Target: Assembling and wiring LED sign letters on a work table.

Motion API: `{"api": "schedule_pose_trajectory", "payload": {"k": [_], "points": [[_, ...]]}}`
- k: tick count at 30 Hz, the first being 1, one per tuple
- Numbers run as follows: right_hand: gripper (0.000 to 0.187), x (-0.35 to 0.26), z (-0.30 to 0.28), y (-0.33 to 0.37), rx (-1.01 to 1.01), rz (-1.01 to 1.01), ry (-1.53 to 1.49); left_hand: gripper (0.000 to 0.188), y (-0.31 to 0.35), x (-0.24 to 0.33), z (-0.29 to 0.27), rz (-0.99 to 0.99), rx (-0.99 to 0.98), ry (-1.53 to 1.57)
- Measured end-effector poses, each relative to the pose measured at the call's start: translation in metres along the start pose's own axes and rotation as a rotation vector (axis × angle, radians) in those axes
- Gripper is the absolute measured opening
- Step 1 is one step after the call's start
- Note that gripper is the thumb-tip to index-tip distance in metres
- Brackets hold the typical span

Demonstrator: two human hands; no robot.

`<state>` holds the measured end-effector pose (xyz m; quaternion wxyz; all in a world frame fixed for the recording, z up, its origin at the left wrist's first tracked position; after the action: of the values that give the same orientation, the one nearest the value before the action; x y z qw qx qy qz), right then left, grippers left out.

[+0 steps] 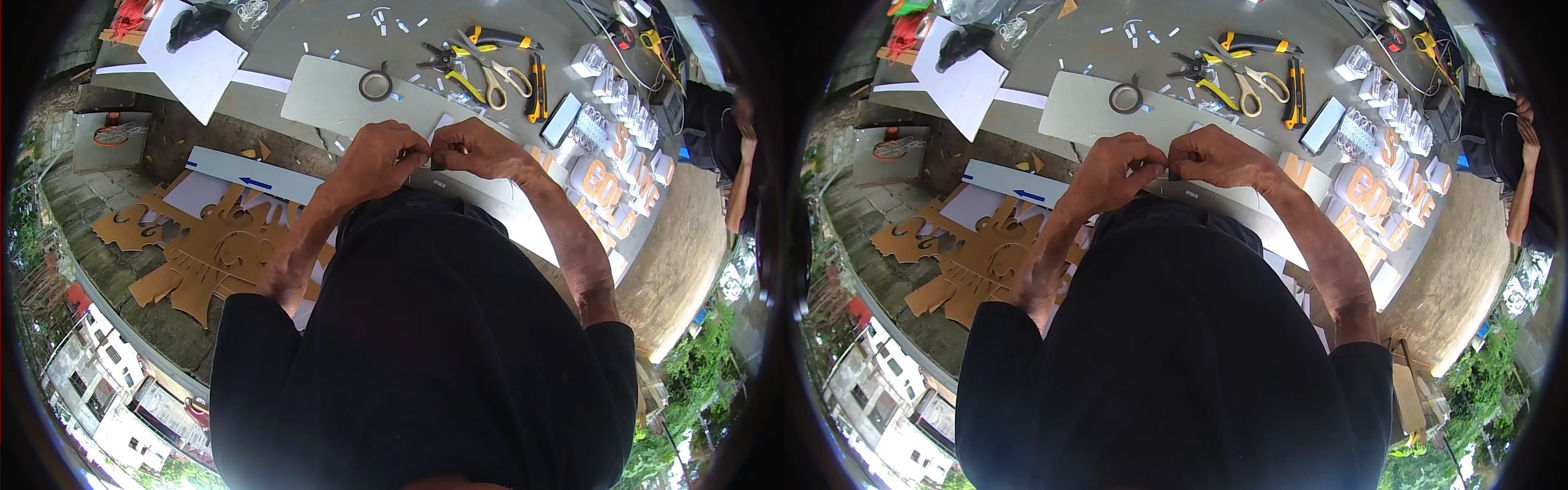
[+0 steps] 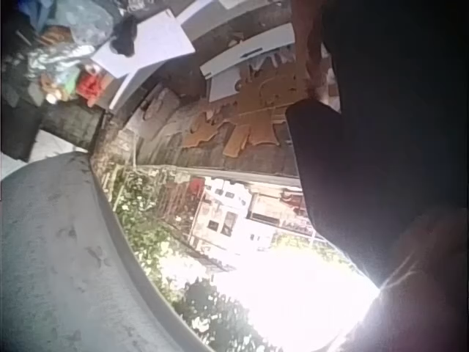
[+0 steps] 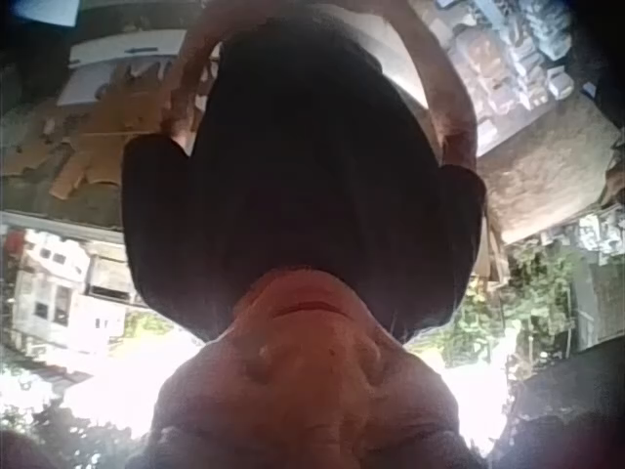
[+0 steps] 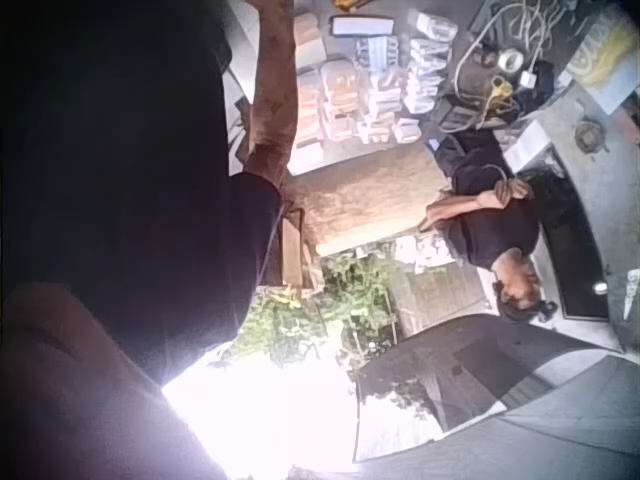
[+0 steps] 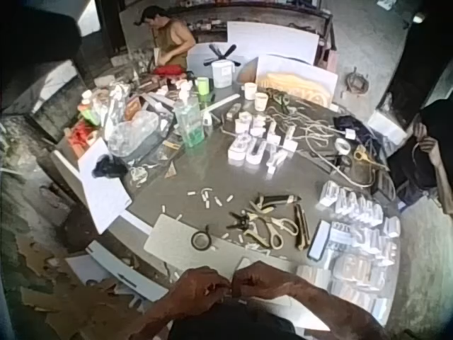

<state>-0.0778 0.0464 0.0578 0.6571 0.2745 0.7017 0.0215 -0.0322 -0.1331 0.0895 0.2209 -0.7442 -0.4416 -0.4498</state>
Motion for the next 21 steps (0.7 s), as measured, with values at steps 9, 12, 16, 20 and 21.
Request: {"api": "schedule_pose_trajectory", "payload": {"k": [9,12,16,20,21], "points": [[0.012,-0.005,0.002,0.01,0.148,0.085,-0.01,0.022,0.001,-0.021,0.005,-0.29,-0.107,0.339],[0.013,-0.006,0.003,0.013,0.156,0.072,0.0,0.023,0.0,-0.022,0.006,-0.283,-0.111,0.388],[0.013,-0.007,0.005,0.017,0.223,-0.028,0.0,0.023,-0.003,-0.016,0.005,-0.287,-0.113,0.374],[0.014,-0.012,0.005,0.02,0.232,0.012,0.025,0.021,-0.005,-0.019,0.006,-0.299,-0.131,0.391],[0.014,-0.01,0.004,0.021,0.232,0.011,0.025,0.021,-0.005,-0.019,0.006,-0.286,-0.142,0.438]]}}
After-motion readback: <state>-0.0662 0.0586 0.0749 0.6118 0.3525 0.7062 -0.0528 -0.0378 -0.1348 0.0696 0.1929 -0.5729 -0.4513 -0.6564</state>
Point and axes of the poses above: each hand's wrist, its own y-axis away from the middle knuckle, its own z-axis out of the palm, x = y × z, the point moved 4 cm from there along -y, towards the middle knuckle, and after that the axes turned 8 degrees about -x, right-handed, at the moved point
